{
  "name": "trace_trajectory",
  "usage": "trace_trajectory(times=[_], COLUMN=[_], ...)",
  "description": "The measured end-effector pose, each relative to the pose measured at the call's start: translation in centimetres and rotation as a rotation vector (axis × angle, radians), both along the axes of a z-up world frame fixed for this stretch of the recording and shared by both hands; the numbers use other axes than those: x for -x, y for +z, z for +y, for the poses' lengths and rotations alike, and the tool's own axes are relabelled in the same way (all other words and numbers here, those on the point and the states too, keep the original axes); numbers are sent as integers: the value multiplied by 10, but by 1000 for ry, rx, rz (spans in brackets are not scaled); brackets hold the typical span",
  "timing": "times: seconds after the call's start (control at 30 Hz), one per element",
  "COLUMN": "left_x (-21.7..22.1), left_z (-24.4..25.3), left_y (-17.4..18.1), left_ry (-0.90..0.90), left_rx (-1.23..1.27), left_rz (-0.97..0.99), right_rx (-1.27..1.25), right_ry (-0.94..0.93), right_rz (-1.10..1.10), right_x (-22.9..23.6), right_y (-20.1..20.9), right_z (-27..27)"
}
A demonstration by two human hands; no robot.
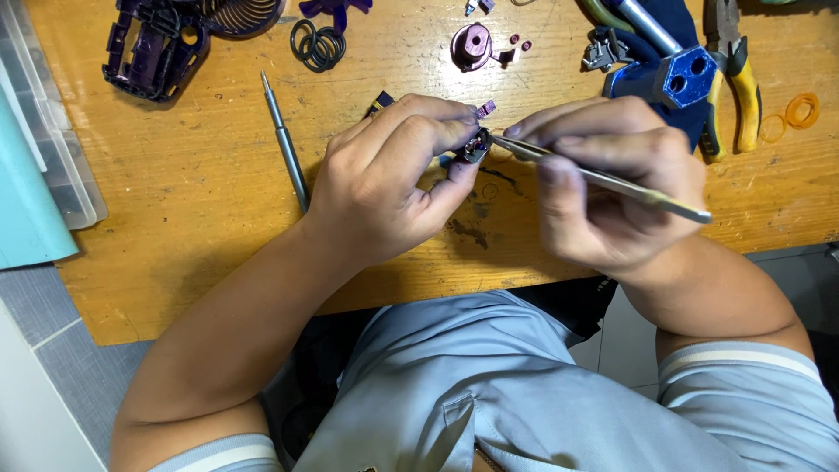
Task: Assembling a small internal gear mechanism by fitting together various components like gears, pins, and housings on a workbench.
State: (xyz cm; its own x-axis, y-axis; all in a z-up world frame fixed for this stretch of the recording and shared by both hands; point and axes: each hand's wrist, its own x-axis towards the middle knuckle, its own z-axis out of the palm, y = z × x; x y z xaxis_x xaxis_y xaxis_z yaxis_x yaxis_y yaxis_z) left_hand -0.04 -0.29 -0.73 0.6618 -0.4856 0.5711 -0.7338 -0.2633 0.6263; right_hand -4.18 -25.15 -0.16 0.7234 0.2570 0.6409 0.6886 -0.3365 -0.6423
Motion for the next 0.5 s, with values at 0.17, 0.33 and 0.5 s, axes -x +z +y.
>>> trace_trajectory(times=[0.17, 0.33, 0.5], left_x=[1, 3, 3], left_z=[0, 0, 1], left_y=[-2, -4, -5], left_ry=[21, 29, 26], left_rx=[16, 4, -5], left_rz=[18, 1, -1], right_rx=[-91, -34, -29], right_ry=[85, 102, 92], right_rz=[122, 14, -13], right_x=[14, 5, 3], right_y=[12, 14, 15], right_z=[4, 11, 13])
